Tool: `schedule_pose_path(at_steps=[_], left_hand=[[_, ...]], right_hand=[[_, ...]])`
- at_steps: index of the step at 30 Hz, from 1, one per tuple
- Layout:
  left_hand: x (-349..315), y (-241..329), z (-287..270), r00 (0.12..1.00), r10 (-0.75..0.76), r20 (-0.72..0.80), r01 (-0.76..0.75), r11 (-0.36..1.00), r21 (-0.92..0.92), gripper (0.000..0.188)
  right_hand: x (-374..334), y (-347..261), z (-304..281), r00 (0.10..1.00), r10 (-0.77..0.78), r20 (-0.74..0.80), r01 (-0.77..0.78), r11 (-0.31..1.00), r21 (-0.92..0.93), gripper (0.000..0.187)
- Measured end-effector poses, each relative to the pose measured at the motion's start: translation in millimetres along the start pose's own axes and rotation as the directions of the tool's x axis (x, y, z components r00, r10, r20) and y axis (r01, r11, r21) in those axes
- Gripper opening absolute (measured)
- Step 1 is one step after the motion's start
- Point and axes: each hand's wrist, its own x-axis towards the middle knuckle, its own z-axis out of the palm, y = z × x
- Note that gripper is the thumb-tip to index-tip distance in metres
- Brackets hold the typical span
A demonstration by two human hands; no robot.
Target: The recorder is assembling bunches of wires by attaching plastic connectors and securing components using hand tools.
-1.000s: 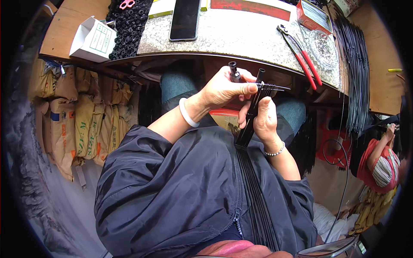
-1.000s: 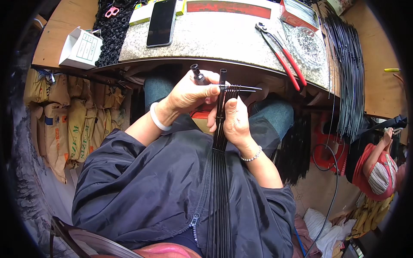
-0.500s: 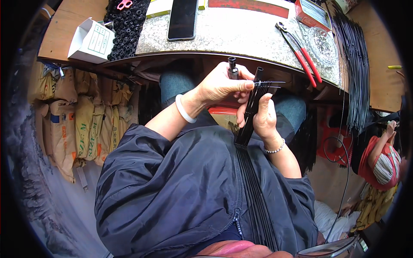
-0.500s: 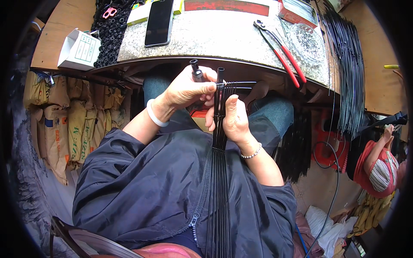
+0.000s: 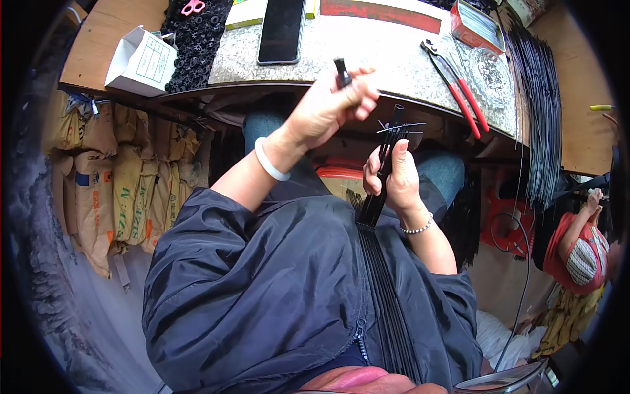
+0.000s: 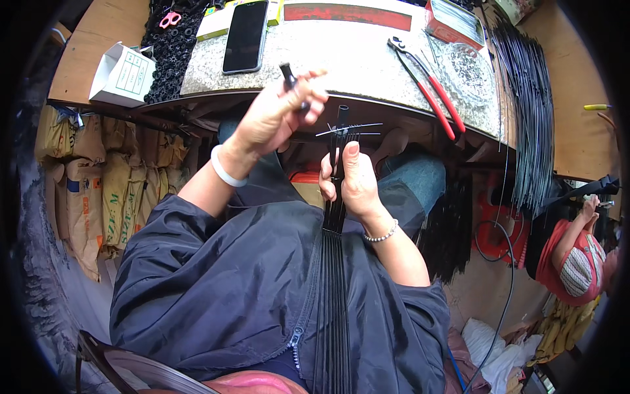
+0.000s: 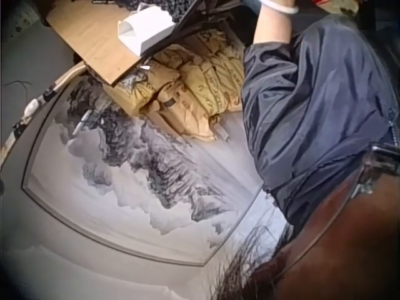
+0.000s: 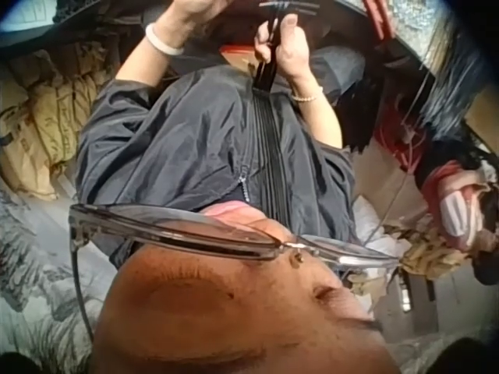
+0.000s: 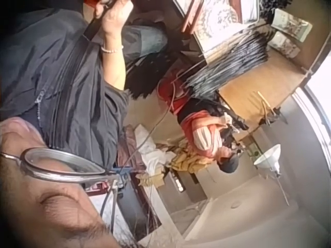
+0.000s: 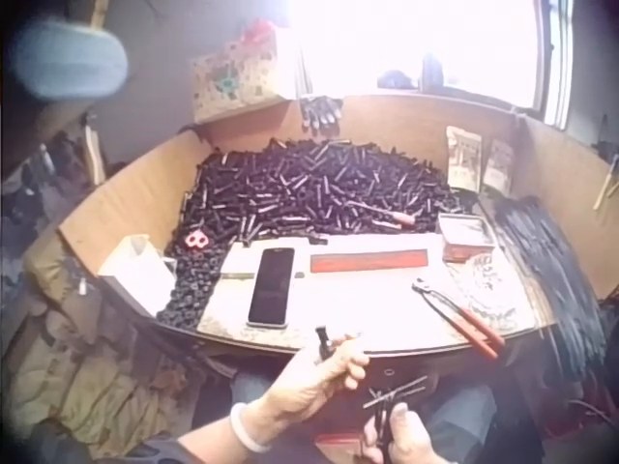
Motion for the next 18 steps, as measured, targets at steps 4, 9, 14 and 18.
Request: schedule_pose_path(at_steps=[4, 9, 14, 18], left_hand=[[6, 19, 25, 0.997, 0.056, 0.043, -0.055, 0.998, -0.008, 0.038], [12, 6, 29, 0.993, -0.078, 0.087, 0.061, 0.981, 0.182, 0.036], [12, 0, 27, 0.992, -0.091, 0.086, 0.076, 0.984, 0.161, 0.041], [12, 3, 28, 0.991, -0.101, 0.09, 0.085, 0.982, 0.169, 0.04]], right_hand=[[0, -2, 4, 0.999, 0.027, -0.046, -0.027, 1.0, -0.001, 0.064], [-1, -1, 4, 0.998, 0.017, -0.06, -0.02, 0.999, -0.036, 0.064], [-2, -1, 3, 0.998, 0.0, -0.067, -0.004, 0.998, -0.058, 0.065], [-1, -3, 3, 0.996, 0.006, -0.085, -0.011, 0.998, -0.06, 0.065]])
